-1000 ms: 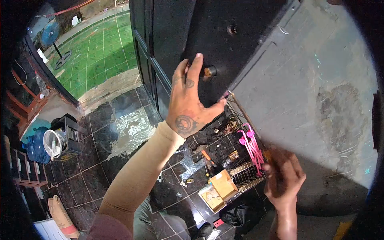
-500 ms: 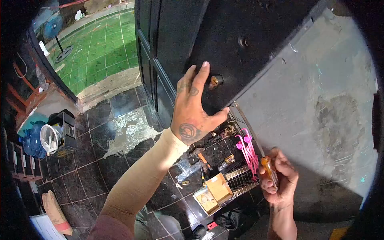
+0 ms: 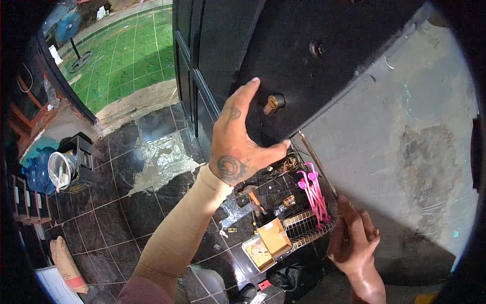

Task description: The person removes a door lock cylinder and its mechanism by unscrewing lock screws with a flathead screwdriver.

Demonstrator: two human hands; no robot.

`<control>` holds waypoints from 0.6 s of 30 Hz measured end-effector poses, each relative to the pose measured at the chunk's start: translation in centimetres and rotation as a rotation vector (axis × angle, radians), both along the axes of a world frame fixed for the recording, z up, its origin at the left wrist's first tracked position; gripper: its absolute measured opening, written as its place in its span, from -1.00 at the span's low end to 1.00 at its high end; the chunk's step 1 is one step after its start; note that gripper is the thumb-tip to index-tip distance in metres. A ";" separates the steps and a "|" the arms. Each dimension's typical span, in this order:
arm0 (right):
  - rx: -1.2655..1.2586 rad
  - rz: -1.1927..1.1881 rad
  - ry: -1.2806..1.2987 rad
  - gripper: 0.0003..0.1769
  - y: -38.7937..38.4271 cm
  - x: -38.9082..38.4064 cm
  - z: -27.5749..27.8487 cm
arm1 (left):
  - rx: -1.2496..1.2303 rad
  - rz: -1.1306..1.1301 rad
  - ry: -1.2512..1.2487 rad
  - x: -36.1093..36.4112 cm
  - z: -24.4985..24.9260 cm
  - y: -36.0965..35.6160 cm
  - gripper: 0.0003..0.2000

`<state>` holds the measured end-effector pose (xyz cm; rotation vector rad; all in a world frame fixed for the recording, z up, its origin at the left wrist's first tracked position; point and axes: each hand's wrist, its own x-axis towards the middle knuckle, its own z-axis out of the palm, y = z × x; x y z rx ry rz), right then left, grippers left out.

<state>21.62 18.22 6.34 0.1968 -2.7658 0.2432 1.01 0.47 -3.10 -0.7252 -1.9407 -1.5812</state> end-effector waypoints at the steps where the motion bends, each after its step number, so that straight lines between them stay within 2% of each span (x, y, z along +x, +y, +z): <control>1: -0.062 -0.008 -0.003 -0.54 -0.3 0.1 0.0 | 0.005 0.024 0.025 0.0 -0.2 0.2 -0.02; 3: -0.167 0.050 0.011 -0.56 -0.3 -0.1 -0.2 | 0.006 0.075 0.077 0.0 -0.5 0.2 -0.03; 6: -1.115 -0.147 -0.115 -0.62 -0.5 0.9 -2.0 | 0.004 -0.005 0.016 -0.1 -0.7 -0.1 -0.01; 7: -1.443 -0.155 -0.259 -0.65 -0.9 0.7 -1.1 | -0.003 0.006 0.032 -0.2 -0.6 0.0 -0.01; 10: -1.988 -0.332 -0.405 -0.63 0.2 0.3 -0.8 | -0.036 0.028 0.051 -0.1 -0.8 0.4 -0.01; 14: -2.156 -0.171 -0.494 -0.56 2.2 0.1 -1.6 | -0.039 0.023 0.064 -0.1 -1.0 1.2 0.01; 16: -2.145 -0.092 -0.556 -0.49 3.6 -0.6 -1.1 | -0.105 0.047 0.034 0.1 -0.7 0.9 0.06; 18: -1.951 -0.068 -0.524 -0.42 3.5 -0.8 -0.5 | -0.139 0.085 0.082 0.7 -0.1 0.5 0.02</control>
